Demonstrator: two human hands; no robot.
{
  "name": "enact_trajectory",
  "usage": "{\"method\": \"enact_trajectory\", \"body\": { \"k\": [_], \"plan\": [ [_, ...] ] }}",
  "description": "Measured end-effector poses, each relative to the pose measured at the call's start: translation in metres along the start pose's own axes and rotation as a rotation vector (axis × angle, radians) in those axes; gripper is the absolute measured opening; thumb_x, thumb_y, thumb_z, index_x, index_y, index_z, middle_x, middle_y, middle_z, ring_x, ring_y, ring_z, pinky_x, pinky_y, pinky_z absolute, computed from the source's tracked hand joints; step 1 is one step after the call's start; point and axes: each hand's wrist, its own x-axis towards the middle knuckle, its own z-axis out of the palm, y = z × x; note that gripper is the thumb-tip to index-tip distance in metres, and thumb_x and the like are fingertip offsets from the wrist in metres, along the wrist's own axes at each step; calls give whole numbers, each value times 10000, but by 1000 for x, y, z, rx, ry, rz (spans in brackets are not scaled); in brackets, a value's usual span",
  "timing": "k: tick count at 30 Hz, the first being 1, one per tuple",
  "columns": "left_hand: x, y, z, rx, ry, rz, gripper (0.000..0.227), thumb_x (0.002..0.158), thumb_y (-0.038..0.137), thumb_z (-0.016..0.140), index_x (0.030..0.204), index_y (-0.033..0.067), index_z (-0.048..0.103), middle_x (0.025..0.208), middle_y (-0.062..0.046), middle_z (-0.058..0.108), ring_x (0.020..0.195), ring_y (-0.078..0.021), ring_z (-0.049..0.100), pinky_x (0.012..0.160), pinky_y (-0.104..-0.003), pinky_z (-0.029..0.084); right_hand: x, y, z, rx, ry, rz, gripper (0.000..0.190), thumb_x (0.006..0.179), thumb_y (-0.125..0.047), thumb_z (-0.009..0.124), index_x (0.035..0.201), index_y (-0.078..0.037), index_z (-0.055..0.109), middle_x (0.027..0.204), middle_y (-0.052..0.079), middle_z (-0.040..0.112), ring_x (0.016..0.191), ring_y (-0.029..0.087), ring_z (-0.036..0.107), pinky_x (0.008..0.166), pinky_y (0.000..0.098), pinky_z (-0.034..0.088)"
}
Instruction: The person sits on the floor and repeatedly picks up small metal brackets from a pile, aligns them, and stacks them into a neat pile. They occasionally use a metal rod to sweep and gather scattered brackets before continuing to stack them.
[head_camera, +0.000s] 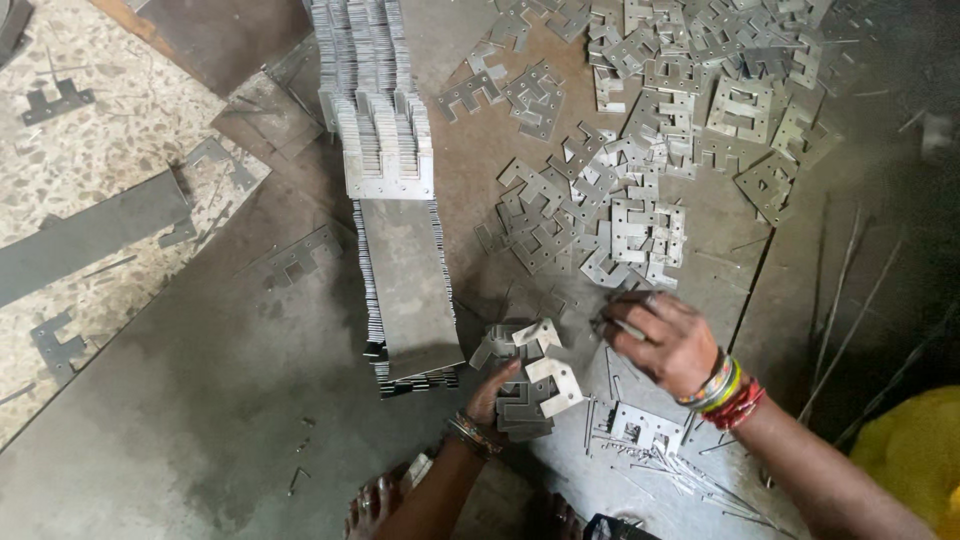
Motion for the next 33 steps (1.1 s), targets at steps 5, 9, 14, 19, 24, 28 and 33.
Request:
{"method": "enact_trajectory", "body": {
  "k": [5,9,14,19,24,28,33],
  "plan": [
    [3,-10,2,74,47,-5,440,920,284,573,1296,66,638,1158,-95,756,1004,-217,749,863,-380,625,-3,-49,5,192,-19,329,467,703,-44,669,1167,-96,663,1198,177,738,946,294,716,771,393,606],
    [5,-16,1,120,-56,32,351,1065,278,677,1316,34,641,1044,-105,735,887,-234,701,782,-402,591,-4,-78,23,637,-62,889,488,813,-53,716,1294,-47,631,1002,148,783,845,252,788,728,357,621],
    [6,-14,51,439,38,119,503,954,305,709,1338,-16,657,1172,-60,770,1053,-155,728,941,-322,584,-7,-79,13,735,-222,1074,439,800,19,712,1230,-72,721,928,117,844,757,214,789,701,327,625],
    [-26,30,152,434,-5,363,557,836,194,833,1312,-11,631,1130,-101,736,1034,-199,705,927,-363,566,14,-45,-8,1151,87,1004,502,720,123,723,1187,-60,717,1161,86,762,1022,176,743,884,348,633],
    [-76,148,236,1399,-46,859,849,714,345,922,1409,8,572,1337,-110,692,1242,-199,646,1096,-355,500,66,-35,9,897,243,843,753,656,20,850,1346,-41,555,1232,95,663,1147,198,642,1040,368,532],
    [-95,230,262,1918,83,406,999,541,405,903,1388,2,557,1215,-157,750,1106,-230,721,1010,-329,545,116,-77,57,608,399,751,966,540,-141,981,1361,15,497,1313,164,588,1260,289,580,1127,405,452],
    [-84,253,248,2411,54,112,1161,416,389,946,1409,-24,507,1239,-224,692,1119,-312,693,995,-352,546,146,-106,104,607,295,651,1134,480,-149,985,1422,30,381,1340,223,513,1293,361,525,1105,422,433]
  ]
}}
